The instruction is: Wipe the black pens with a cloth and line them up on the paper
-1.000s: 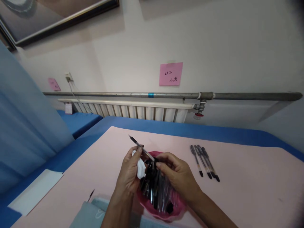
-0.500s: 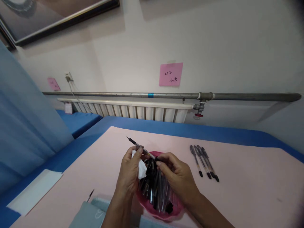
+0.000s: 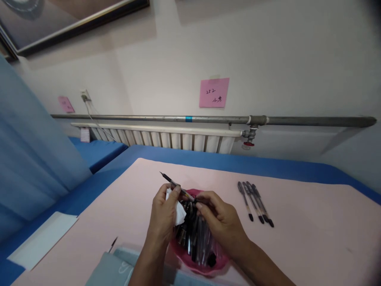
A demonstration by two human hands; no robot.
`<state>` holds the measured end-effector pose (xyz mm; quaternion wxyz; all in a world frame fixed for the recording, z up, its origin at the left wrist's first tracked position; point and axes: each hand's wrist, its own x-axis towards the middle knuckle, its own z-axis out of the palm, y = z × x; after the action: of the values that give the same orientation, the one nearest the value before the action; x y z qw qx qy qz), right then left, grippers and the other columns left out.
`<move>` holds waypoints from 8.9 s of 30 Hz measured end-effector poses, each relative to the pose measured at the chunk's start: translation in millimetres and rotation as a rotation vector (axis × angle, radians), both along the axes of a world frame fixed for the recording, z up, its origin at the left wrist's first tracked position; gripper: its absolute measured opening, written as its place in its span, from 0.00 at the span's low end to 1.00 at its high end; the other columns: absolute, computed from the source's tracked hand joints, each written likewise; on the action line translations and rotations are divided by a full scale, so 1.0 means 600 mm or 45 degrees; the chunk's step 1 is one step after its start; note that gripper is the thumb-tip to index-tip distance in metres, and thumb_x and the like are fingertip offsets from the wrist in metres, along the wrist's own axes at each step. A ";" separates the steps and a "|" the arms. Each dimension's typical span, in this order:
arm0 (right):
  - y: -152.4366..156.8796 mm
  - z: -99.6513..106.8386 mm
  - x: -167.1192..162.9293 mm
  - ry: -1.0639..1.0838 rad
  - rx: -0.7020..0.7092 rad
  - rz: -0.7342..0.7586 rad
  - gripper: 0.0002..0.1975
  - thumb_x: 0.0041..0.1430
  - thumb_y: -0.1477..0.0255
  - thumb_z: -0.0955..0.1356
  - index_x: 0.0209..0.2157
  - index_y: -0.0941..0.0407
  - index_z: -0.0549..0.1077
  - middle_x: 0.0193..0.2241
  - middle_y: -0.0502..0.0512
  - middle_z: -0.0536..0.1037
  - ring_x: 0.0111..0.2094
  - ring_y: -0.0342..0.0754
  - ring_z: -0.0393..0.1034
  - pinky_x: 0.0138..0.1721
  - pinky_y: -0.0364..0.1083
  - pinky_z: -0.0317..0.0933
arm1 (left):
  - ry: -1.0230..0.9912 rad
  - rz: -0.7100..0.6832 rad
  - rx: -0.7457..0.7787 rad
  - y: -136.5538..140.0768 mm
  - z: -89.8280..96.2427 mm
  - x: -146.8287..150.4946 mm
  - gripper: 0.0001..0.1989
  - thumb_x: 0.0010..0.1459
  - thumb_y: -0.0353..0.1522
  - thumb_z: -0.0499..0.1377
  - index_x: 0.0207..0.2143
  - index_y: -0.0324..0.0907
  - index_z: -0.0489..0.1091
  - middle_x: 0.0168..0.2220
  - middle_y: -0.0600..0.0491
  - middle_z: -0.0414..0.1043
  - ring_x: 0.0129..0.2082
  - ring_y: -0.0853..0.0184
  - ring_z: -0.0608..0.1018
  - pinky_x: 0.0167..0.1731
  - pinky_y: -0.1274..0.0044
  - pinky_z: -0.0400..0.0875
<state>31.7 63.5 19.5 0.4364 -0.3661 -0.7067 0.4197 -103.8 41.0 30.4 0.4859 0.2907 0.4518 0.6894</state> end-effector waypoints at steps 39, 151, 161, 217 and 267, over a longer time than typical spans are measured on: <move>0.000 -0.009 -0.005 -0.305 0.165 0.040 0.11 0.61 0.68 0.59 0.26 0.55 0.66 0.22 0.50 0.70 0.26 0.45 0.65 0.28 0.45 0.58 | 0.036 0.006 -0.049 0.005 -0.011 -0.003 0.09 0.49 0.36 0.61 0.27 0.40 0.65 0.20 0.58 0.70 0.19 0.73 0.70 0.21 0.81 0.64; 0.095 -0.035 -0.005 -1.299 0.509 -0.022 0.13 0.58 0.75 0.61 0.39 0.56 0.75 0.48 0.59 0.71 0.46 0.53 0.62 0.44 0.49 0.51 | -0.073 0.059 -0.196 0.008 -0.006 -0.012 0.10 0.45 0.35 0.63 0.27 0.39 0.66 0.16 0.59 0.67 0.15 0.75 0.66 0.17 0.83 0.58; 0.095 -0.035 -0.021 -1.441 0.443 0.042 0.15 0.52 0.71 0.64 0.42 0.54 0.74 0.46 0.59 0.72 0.44 0.56 0.62 0.40 0.49 0.50 | -0.091 0.046 -0.188 0.009 -0.009 -0.008 0.11 0.44 0.36 0.63 0.27 0.39 0.67 0.17 0.59 0.67 0.16 0.74 0.67 0.19 0.82 0.59; 0.112 -0.026 0.034 -1.107 0.367 0.138 0.10 0.54 0.78 0.59 0.26 0.57 0.70 0.29 0.54 0.72 0.33 0.45 0.65 0.36 0.42 0.56 | -0.090 0.059 -0.213 0.008 -0.002 -0.012 0.11 0.43 0.36 0.64 0.27 0.39 0.68 0.16 0.58 0.67 0.15 0.74 0.66 0.18 0.82 0.58; 0.092 0.007 0.011 0.476 -0.453 -0.175 0.09 0.45 0.69 0.68 0.30 0.56 0.74 0.25 0.50 0.75 0.25 0.43 0.67 0.26 0.43 0.58 | 0.336 -0.485 -0.309 -0.001 -0.023 0.016 0.06 0.50 0.35 0.57 0.27 0.41 0.64 0.18 0.60 0.62 0.17 0.75 0.63 0.18 0.82 0.55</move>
<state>38.5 118.8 23.6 0.5156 -0.4004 -0.5025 0.5669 -94.2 40.2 16.8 0.5751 0.3976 0.5277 0.4824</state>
